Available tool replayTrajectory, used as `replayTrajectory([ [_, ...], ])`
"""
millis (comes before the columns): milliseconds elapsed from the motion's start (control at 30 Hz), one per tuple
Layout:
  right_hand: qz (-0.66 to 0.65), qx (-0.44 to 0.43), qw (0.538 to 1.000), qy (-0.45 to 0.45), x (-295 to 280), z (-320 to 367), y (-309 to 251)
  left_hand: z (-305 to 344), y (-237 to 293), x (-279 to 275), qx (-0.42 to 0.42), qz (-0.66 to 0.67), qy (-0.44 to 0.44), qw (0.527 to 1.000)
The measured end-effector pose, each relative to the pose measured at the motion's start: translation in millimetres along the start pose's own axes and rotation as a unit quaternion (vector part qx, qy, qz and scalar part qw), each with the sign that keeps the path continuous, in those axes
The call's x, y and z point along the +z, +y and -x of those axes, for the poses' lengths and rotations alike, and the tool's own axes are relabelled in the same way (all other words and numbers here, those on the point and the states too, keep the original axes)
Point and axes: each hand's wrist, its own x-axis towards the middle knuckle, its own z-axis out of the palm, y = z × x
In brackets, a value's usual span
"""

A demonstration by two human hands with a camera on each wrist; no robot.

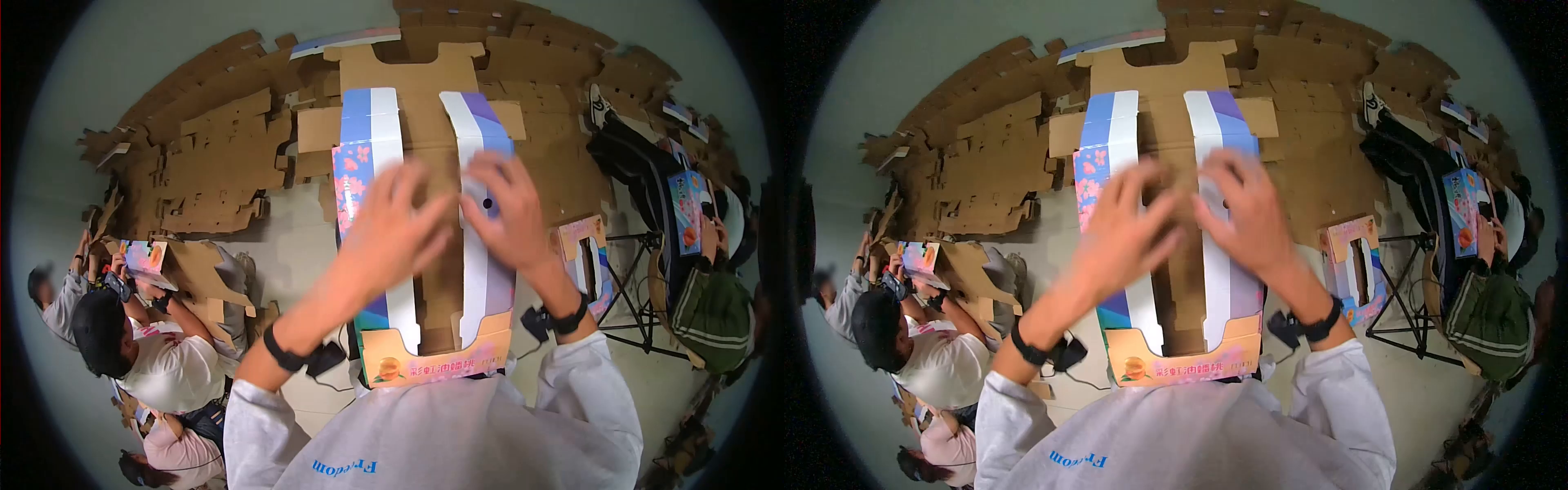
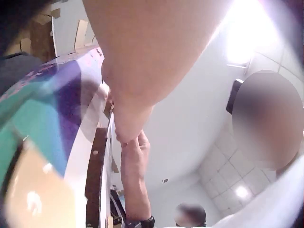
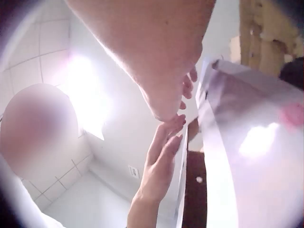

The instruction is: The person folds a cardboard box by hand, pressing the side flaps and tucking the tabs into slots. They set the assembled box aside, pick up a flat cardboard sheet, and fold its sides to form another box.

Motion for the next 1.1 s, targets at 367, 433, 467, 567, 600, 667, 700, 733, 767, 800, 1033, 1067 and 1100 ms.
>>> replayTrajectory([
  [367,0.017,0.125,0.992,0.008,21.9,-39.3,35.6,-27.6,-53.3,6.2,-0.182,-0.034,0.126,0.975],
  [433,-0.015,0.132,0.991,0.024,19.4,-40.9,34.7,-29.2,-50.6,0.7,-0.213,0.002,0.114,0.97],
  [467,-0.028,0.131,0.99,0.032,18.5,-41.3,34.3,-28.6,-51.6,-0.6,-0.226,-0.004,0.092,0.97],
  [567,-0.032,0.119,0.992,0.028,21.3,-40.8,33.1,-29.5,-55.7,-0.3,-0.228,-0.008,0.081,0.97],
  [600,-0.023,0.12,0.992,0.017,23.2,-43.0,35.2,-27.3,-61.8,7.0,-0.204,0.003,0.127,0.971],
  [667,-0.055,0.143,0.986,0.06,27.3,-41.7,42.4,-23.0,-73.8,17.4,-0.218,0.027,0.23,0.948],
  [700,-0.098,0.162,0.975,0.114,32.2,-37.1,51.3,-18.4,-83.5,16.8,-0.255,0.041,0.286,0.923],
  [733,-0.142,0.177,0.959,0.168,37.9,-33.7,62.2,-11.7,-97.3,15.9,-0.291,0.054,0.342,0.892],
  [767,-0.145,0.212,0.941,0.219,39.7,-30.3,78.9,1.7,-124.2,19.6,-0.344,0.155,0.382,0.843],
  [800,-0.149,0.246,0.92,0.268,38.3,-23.0,104.0,17.5,-155.1,26.5,-0.391,0.255,0.415,0.781],
  [1033,-0.47,0.479,0.723,0.165,78.6,2.8,222.0,27.7,-176.2,40.1,-0.502,0.65,0.129,0.556],
  [1067,-0.553,0.482,0.665,0.137,77.1,-11.0,195.7,17.9,-168.8,30.3,-0.507,0.663,0.119,0.538],
  [1100,-0.567,0.484,0.658,0.107,74.2,-21.3,183.5,9.3,-161.1,22.9,-0.513,0.676,0.109,0.518],
])
